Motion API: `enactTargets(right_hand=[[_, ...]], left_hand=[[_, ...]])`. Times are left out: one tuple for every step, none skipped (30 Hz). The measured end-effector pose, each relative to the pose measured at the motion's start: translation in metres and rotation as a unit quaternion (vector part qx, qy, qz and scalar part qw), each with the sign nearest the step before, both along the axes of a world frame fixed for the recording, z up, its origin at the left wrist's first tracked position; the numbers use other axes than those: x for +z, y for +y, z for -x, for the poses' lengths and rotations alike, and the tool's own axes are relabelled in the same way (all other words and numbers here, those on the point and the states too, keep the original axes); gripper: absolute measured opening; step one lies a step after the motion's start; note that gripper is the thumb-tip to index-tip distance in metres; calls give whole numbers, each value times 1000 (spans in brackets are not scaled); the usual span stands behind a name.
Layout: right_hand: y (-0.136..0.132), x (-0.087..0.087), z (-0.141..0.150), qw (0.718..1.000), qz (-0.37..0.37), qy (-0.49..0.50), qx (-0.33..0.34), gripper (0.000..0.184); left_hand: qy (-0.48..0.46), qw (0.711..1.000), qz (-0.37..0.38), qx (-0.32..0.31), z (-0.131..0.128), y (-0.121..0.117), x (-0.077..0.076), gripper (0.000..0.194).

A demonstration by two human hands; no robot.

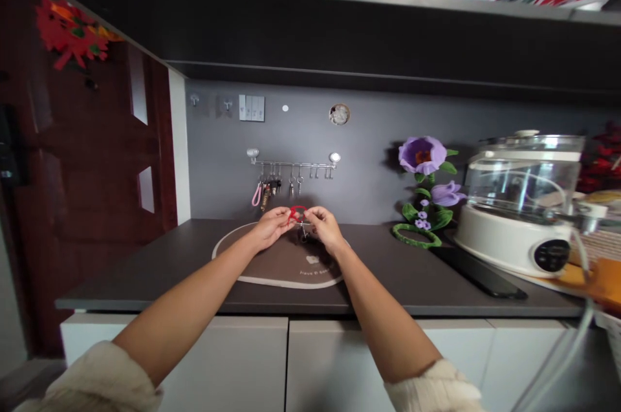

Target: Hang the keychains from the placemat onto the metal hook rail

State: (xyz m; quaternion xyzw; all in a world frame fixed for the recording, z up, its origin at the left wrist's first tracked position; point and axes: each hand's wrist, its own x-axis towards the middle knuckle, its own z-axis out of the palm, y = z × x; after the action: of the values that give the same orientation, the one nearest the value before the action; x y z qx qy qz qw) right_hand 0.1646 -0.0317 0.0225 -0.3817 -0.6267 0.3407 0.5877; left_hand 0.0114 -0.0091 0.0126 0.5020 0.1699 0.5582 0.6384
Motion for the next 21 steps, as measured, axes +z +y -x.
enactTargets(right_hand=[[2,0,-1,1000,2,5,-2,34],[4,0,-1,1000,3,8,-6,35],[5,1,-2,1000,1,7,-7,35],[7,3,-2,1000,-6,3,-7,35],[9,5,-2,1000,-16,-4,-5,34],[11,8,-2,999,-30,-12,-2,33],[13,11,-2,999,-44,-19,2,32],[15,15,-2,998,-54,-26,7,32],[17,20,-2,998,-58,-33,10,32],[19,25,-2,997,-59,-41,12,32],[21,30,-2,997,-57,-50,11,32],[23,35,-2,997,-56,-61,9,32],[26,41,-2,996,-57,-72,4,31],[28,46,-3,994,-62,-85,-3,30],[31,52,-4,993,-70,-97,-12,29],[35,57,-4,991,-78,-108,-19,27],[39,63,-5,989,-86,-120,-25,25],[43,69,-6,987,-91,-129,-31,22],[47,74,-7,985,-95,-136,-36,20],[52,80,-8,984,-100,-143,-44,17],[57,85,-9,981,-106,-150,-55,14]], left_hand=[[8,1000,-3,-3,-1,0,-1,12],[16,1000,-5,-3,-1,0,-3,13],[24,1000,-6,-2,-2,-1,-4,14],[33,999,-6,-1,-3,-1,-5,15],[42,999,-5,1,-4,-1,-6,15],[50,999,-5,2,-4,-2,-6,16],[57,998,-5,3,-5,-2,-7,16],[65,998,-7,4,-5,-3,-7,17],[73,997,-11,8,-6,-3,-7,18],[82,996,-16,15,-6,-3,-7,18],[93,995,-21,25,-6,-3,-6,19],[104,993,-27,39,-6,-3,-6,19],[117,991,-33,57,-6,-2,-6,19],[130,988,-39,78,-6,-2,-6,19],[143,984,-44,99,-7,-1,-6,18],[157,979,-50,121,-7,-1,-7,17],[172,973,-56,142,-8,0,-7,16],[186,967,-63,163,-8,1,-8,15],[201,960,-73,183,-8,3,-9,14],[213,952,-84,202,-8,4,-10,13],[224,945,-96,220,-9,6,-12,12]])
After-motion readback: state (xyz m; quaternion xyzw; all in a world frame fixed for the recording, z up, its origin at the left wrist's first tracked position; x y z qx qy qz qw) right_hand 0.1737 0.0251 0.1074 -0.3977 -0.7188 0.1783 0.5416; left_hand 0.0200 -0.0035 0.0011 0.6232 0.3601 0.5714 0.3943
